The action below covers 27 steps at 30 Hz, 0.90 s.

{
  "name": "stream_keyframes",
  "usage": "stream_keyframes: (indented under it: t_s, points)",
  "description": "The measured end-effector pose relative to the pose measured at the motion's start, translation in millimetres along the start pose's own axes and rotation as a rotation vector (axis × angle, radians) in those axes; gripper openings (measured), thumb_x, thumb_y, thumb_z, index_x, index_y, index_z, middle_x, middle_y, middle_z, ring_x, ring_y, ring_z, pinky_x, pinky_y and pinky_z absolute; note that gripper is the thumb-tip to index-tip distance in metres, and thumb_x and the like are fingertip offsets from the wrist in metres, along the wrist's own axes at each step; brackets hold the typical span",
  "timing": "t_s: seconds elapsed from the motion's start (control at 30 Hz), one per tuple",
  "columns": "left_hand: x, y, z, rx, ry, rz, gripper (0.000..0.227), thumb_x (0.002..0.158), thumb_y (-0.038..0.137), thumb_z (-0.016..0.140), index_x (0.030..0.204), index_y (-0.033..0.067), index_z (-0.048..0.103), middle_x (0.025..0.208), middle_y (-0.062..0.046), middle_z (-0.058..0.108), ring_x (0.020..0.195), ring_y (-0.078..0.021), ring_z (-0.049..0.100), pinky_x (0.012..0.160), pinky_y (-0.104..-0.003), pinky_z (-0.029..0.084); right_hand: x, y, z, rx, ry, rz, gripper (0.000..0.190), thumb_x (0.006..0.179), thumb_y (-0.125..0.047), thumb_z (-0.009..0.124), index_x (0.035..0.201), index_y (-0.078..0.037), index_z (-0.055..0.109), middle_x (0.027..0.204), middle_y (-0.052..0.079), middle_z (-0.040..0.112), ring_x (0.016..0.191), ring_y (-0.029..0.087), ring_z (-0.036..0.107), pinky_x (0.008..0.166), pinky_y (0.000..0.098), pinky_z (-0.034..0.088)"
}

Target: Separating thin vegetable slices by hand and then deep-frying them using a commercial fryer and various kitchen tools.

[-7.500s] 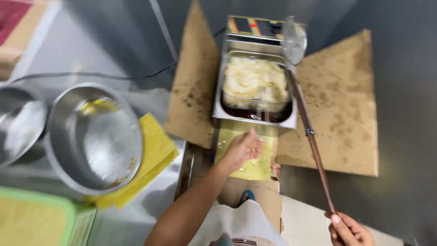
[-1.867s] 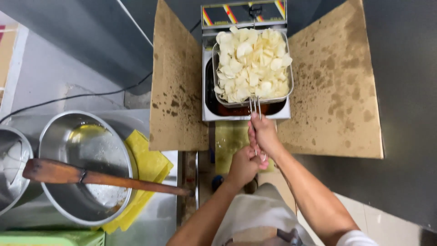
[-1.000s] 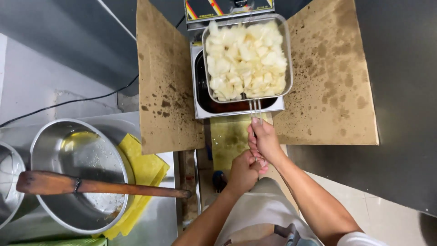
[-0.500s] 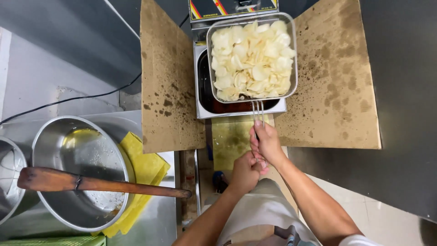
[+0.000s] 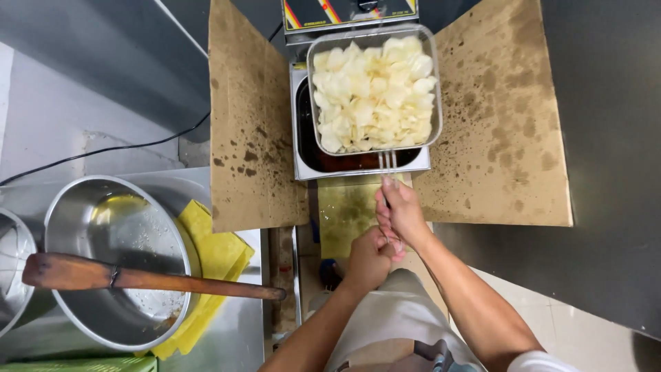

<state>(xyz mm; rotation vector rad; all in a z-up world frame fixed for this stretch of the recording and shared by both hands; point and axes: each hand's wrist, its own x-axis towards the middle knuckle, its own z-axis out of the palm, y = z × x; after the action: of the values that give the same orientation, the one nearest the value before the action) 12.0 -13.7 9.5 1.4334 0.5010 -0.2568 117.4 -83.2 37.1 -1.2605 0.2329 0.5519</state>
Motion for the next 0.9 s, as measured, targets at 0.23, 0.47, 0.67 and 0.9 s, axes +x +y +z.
stream_keyframes:
  t_s: [0.23,0.47,0.67,0.9]
  points:
    - [17,-16,-4,0.087,0.057,0.111,0.018,0.094,0.009,0.063,0.108,-0.0013,0.064,0.089,-0.02,0.077,0.075,-0.0242,0.075,0.066,-0.033,0.063,18,3,6,-0.018,-0.092,-0.034,0.046,0.112,-0.034,0.045,0.079,-0.002,0.055,0.046,0.003,0.029,0.023,0.014,0.031,0.014,0.0319,0.032]
    - [1,-3,2,-0.162,0.003,0.054,0.024,0.095,0.002,0.06,0.115,-0.0095,0.057,0.091,-0.022,0.074,0.072,-0.0209,0.073,0.065,-0.029,0.065,13,5,-1,0.049,-0.114,0.011,0.043,0.11,-0.037,0.048,0.088,-0.002,0.056,0.05,0.002,0.029,0.03,0.012,0.03,0.015,0.0337,0.033]
    - [-28,24,17,0.124,0.047,0.128,0.018,0.094,0.015,0.07,0.103,0.0008,0.065,0.08,-0.011,0.076,0.077,-0.0191,0.075,0.068,-0.033,0.063,8,2,-32,0.022,-0.208,-0.014,0.05,0.109,-0.046,0.048,0.086,-0.002,0.055,0.051,0.002,0.029,0.031,0.012,0.034,0.017,0.0324,0.036]
    - [-61,19,-25,0.224,0.03,0.091,0.041,0.093,0.03,0.071,0.125,0.0051,0.066,0.101,-0.013,0.079,0.095,-0.0244,0.075,0.087,-0.037,0.061,14,-53,-55,-0.118,-0.339,-0.093,0.038,0.112,-0.035,0.049,0.093,-0.003,0.055,0.052,0.0,0.03,0.033,0.011,0.032,0.018,0.0321,0.039]
